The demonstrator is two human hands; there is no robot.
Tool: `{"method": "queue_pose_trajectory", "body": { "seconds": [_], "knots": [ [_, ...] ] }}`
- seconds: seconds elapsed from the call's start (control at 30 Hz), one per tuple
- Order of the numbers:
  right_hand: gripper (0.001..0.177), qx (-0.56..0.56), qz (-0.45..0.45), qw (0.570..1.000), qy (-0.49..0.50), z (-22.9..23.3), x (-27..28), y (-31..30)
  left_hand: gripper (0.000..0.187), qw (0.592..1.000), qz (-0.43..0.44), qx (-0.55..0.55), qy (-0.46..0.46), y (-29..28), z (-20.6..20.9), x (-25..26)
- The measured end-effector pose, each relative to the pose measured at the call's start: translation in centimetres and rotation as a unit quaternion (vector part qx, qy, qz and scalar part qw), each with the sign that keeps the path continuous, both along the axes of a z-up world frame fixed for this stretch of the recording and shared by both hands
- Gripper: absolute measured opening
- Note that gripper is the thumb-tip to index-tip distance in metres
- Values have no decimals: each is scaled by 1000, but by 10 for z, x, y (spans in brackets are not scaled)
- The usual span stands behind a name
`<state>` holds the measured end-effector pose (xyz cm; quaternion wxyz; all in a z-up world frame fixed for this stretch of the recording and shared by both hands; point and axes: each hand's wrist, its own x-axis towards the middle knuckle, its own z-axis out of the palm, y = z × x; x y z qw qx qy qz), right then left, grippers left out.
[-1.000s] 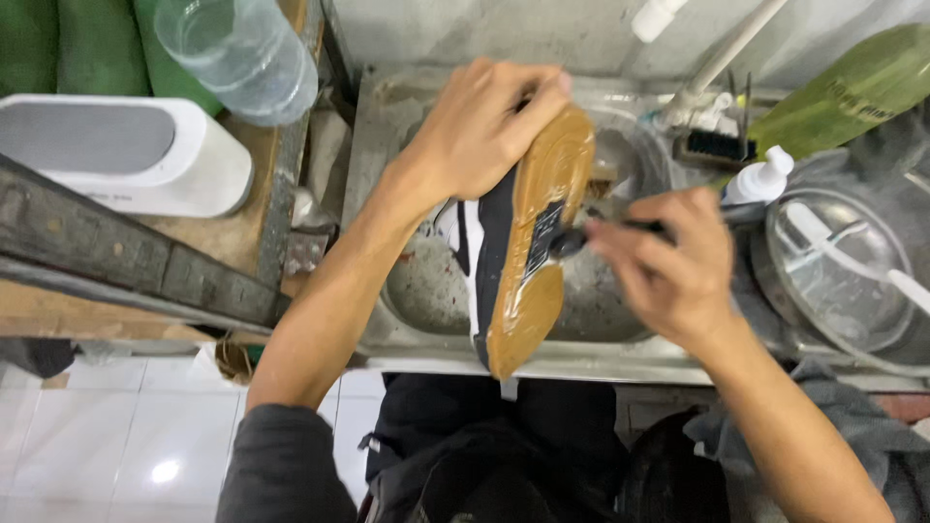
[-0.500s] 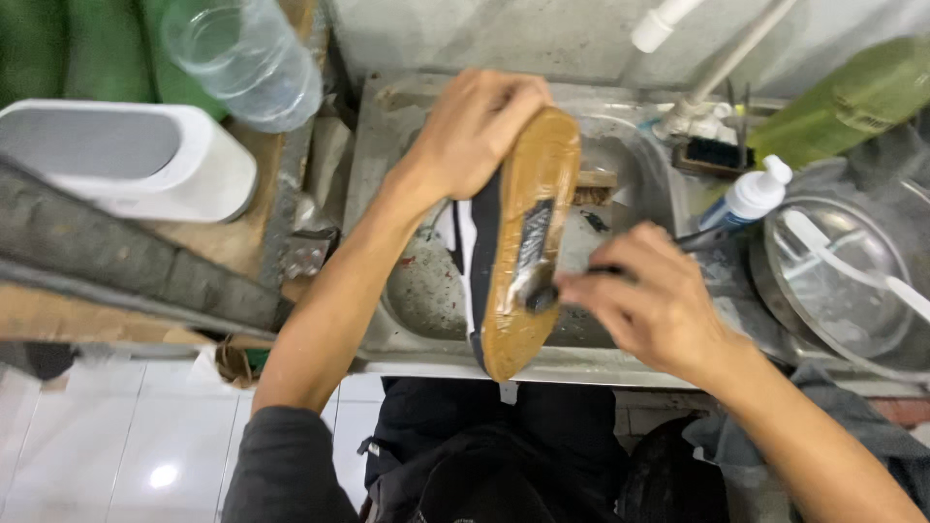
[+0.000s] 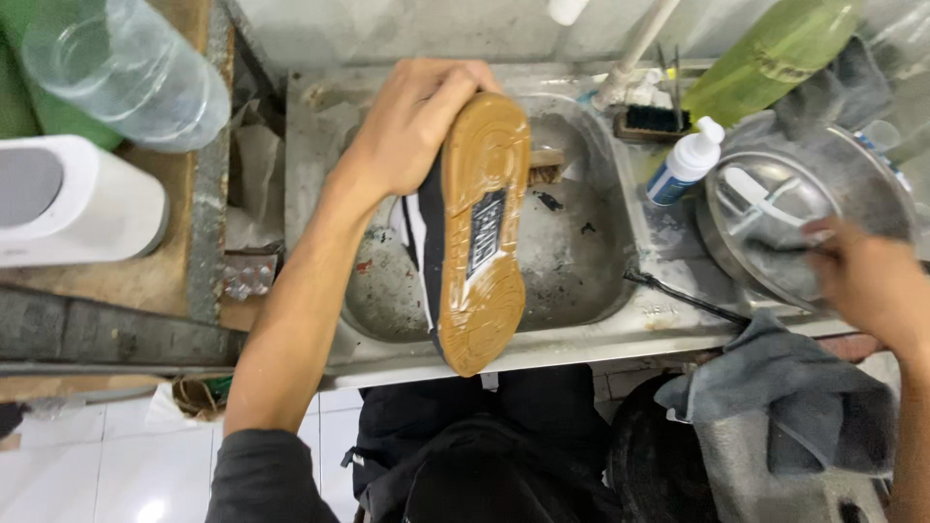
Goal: The person cleans the sole of a sneaker over a sink. They apply a white cleaning liquid, scrub the sole with a brush, and wipe it with a cloth. The person repeats this process, focusing on the textured areas of the sole.
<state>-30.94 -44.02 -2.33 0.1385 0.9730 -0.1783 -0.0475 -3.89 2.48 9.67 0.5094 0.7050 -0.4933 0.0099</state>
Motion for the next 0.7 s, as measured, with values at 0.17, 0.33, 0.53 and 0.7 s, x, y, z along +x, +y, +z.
{"method": "queue_pose_trajectory", "body": {
  "seconds": [0.17, 0.33, 0.53, 0.7],
  "knots": [
    [21, 126, 94, 969, -192, 5, 15, -3, 43, 1000, 2, -1, 4, -1, 6, -3],
    [22, 215, 267, 888, -307, 114, 50, 190, 45, 999, 15, 14, 33, -8, -2, 3],
    [18, 91, 543, 743, -381, 122, 127, 275, 40, 999, 22, 35, 19, -14, -8, 5],
    [9, 82, 579, 741, -330, 103, 112, 305, 40, 999, 31, 6, 14, -6, -7, 11]
  ]
}}
